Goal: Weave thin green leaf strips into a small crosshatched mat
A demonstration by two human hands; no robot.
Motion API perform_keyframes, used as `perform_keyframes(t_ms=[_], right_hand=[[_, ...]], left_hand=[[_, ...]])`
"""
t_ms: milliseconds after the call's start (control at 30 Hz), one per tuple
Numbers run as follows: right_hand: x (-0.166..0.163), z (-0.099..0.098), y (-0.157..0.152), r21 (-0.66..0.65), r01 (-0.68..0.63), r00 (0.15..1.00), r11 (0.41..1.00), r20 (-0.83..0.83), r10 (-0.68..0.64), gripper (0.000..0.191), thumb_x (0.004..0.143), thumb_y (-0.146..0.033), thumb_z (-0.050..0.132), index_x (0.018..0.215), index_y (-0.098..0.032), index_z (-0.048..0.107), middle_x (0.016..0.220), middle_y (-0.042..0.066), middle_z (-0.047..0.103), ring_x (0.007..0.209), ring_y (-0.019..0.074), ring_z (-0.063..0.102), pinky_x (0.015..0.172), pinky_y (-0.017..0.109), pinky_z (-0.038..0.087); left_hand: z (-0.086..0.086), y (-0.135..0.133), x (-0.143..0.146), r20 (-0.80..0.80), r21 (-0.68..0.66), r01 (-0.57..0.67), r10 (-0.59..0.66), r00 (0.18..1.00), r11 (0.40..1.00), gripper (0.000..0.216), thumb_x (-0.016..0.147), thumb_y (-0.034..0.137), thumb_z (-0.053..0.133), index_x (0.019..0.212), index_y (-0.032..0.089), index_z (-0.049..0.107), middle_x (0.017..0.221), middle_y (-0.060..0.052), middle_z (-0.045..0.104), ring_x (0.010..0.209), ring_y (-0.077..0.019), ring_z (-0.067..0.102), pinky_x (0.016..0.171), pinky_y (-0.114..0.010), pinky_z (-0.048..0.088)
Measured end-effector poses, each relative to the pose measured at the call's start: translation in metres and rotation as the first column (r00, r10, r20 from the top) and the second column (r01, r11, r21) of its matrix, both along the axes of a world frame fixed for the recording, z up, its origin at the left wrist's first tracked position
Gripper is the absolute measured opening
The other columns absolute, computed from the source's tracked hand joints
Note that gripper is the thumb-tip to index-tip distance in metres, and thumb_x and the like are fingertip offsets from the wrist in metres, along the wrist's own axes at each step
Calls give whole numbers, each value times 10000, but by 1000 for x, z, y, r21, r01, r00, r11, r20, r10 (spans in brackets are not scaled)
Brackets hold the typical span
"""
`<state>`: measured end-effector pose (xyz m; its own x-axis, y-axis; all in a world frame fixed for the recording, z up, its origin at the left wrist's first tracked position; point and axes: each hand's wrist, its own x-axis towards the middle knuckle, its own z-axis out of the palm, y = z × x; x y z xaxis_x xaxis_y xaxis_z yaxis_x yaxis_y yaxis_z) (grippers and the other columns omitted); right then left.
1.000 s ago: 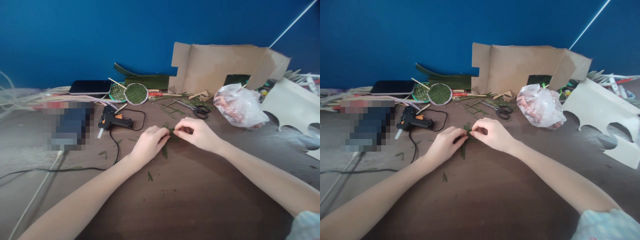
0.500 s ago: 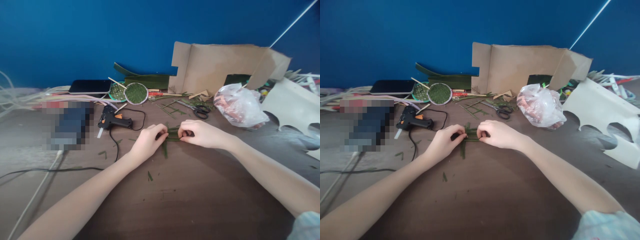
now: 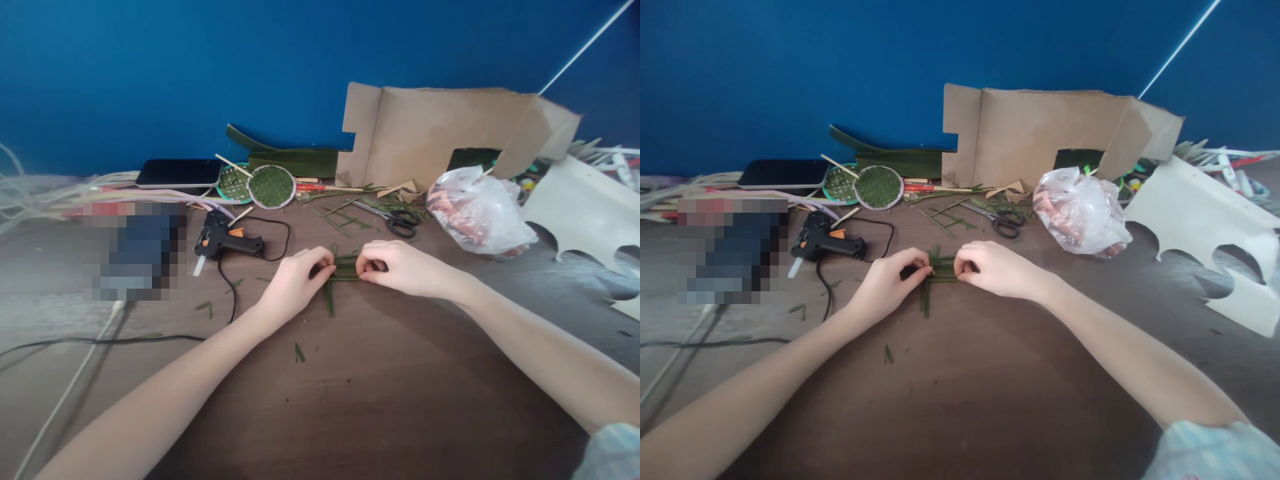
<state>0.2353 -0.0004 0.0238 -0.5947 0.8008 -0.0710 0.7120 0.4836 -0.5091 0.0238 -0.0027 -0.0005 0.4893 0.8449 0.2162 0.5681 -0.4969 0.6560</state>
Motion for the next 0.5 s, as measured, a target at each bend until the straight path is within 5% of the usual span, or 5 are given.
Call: perform_keyframes(t_ms=[500], right_hand=[[-1,-4,-1,-117,132,988,984,-61,-140,47,752,-233,537,740,-188,538,602,-34,503,531,89,432,531,217,322]], left_hand=[[0,0,0,-16,10,-2,3,1000,1000,58,804,137,567,799,188,541,755,37,629,731,-110,603,701,-205,436]])
